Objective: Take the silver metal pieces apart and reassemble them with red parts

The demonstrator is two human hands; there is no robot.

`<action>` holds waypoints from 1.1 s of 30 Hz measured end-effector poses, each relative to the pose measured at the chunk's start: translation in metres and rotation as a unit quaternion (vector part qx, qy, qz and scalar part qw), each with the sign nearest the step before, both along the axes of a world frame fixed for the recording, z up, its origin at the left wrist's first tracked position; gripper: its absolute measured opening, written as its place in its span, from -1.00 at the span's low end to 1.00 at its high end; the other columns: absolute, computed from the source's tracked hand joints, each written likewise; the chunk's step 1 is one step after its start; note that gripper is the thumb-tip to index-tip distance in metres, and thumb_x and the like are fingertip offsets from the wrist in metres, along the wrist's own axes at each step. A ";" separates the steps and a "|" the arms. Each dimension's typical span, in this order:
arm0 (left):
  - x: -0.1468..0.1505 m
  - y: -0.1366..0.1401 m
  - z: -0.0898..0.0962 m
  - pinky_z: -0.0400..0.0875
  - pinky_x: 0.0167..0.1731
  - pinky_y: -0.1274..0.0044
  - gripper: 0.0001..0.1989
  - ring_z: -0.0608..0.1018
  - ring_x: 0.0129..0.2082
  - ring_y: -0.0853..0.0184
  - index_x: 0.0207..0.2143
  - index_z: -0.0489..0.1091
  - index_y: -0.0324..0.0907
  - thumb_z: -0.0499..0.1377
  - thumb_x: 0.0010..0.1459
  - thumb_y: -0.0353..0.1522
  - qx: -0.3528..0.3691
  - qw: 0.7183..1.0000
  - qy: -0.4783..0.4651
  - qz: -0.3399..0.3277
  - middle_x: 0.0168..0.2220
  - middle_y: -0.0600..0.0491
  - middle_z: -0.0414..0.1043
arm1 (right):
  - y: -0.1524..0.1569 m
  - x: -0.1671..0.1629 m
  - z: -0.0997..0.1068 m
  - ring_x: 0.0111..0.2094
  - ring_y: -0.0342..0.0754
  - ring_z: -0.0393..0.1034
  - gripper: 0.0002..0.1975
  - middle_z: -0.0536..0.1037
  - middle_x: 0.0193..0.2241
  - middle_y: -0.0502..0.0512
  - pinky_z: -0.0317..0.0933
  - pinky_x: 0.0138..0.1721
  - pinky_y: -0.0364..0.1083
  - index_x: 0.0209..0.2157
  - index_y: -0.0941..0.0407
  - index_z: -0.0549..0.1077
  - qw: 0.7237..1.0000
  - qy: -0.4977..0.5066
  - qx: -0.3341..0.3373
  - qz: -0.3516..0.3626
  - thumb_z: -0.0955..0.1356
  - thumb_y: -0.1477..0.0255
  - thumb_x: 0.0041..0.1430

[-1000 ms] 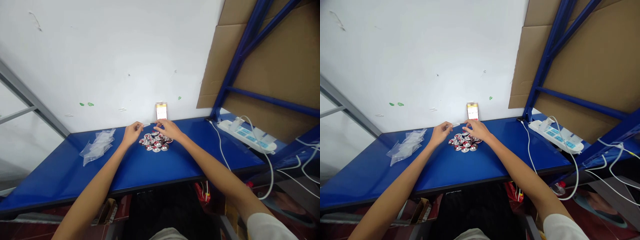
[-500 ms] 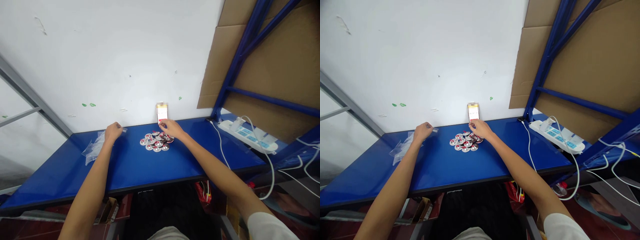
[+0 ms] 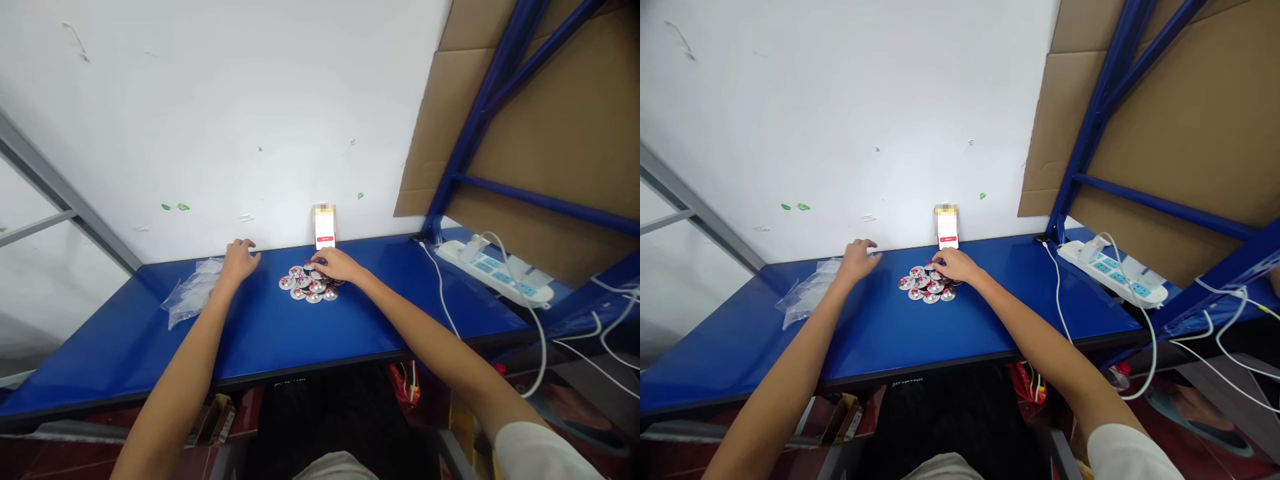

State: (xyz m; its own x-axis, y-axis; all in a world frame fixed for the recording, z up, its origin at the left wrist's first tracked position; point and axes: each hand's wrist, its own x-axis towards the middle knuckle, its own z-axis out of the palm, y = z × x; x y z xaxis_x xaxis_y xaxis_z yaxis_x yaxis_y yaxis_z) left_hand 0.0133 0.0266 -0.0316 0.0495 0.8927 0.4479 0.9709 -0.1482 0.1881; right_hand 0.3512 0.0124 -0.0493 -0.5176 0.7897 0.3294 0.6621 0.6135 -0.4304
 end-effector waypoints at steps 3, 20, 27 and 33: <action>0.031 -0.002 -0.008 0.48 0.02 0.30 -0.74 0.62 -0.08 0.07 -0.08 0.58 -0.18 0.18 0.28 -0.28 -0.050 0.981 -0.101 -0.159 -0.11 -0.11 0.64 | 0.003 -0.003 -0.005 -0.07 0.06 0.52 -0.79 0.67 -0.10 0.19 0.31 -0.08 -0.06 -0.03 0.08 0.70 1.000 0.005 -0.011 -0.002 0.41 0.38 0.42; 0.085 -0.024 -0.027 0.46 0.02 0.26 -0.68 0.62 -0.11 0.11 -0.11 0.71 -0.05 0.12 0.41 -0.27 -0.053 0.946 -0.072 -0.311 -0.09 -0.03 0.67 | 0.014 -0.012 -0.018 -0.09 0.05 0.46 -0.91 0.63 -0.17 0.13 0.28 -0.03 -0.04 -0.18 0.01 0.76 0.998 0.056 0.034 0.017 0.56 0.37 0.27; 0.088 -0.031 -0.020 0.49 -0.03 0.28 -0.69 0.62 -0.13 0.12 -0.05 0.69 -0.04 0.19 0.39 -0.15 -0.051 0.944 -0.117 -0.304 -0.08 -0.03 0.68 | 0.007 -0.013 -0.010 -0.25 -0.02 0.51 -0.95 0.69 -0.30 0.07 0.28 -0.15 -0.08 -0.28 0.07 0.73 0.993 0.112 0.023 0.000 0.54 0.43 0.29; 0.096 -0.038 -0.015 0.58 -0.08 0.36 -0.67 0.65 -0.06 0.16 0.01 0.66 -0.03 0.29 0.32 -0.09 -0.024 0.917 -0.245 -0.314 0.01 -0.02 0.66 | -0.005 -0.019 0.002 -0.30 -0.03 0.59 -0.94 0.75 -0.31 0.04 0.34 -0.22 -0.11 -0.29 0.07 0.72 0.968 0.250 0.020 -0.029 0.54 0.38 0.26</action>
State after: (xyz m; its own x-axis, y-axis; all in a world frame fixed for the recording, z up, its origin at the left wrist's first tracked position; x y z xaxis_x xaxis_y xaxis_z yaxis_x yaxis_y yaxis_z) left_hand 0.1095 -0.0112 -0.0463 0.3641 0.7758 0.5154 0.4931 -0.6300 0.6000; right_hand 0.3325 0.0075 -0.0468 -0.2403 0.7949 0.5572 0.4114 0.6033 -0.6832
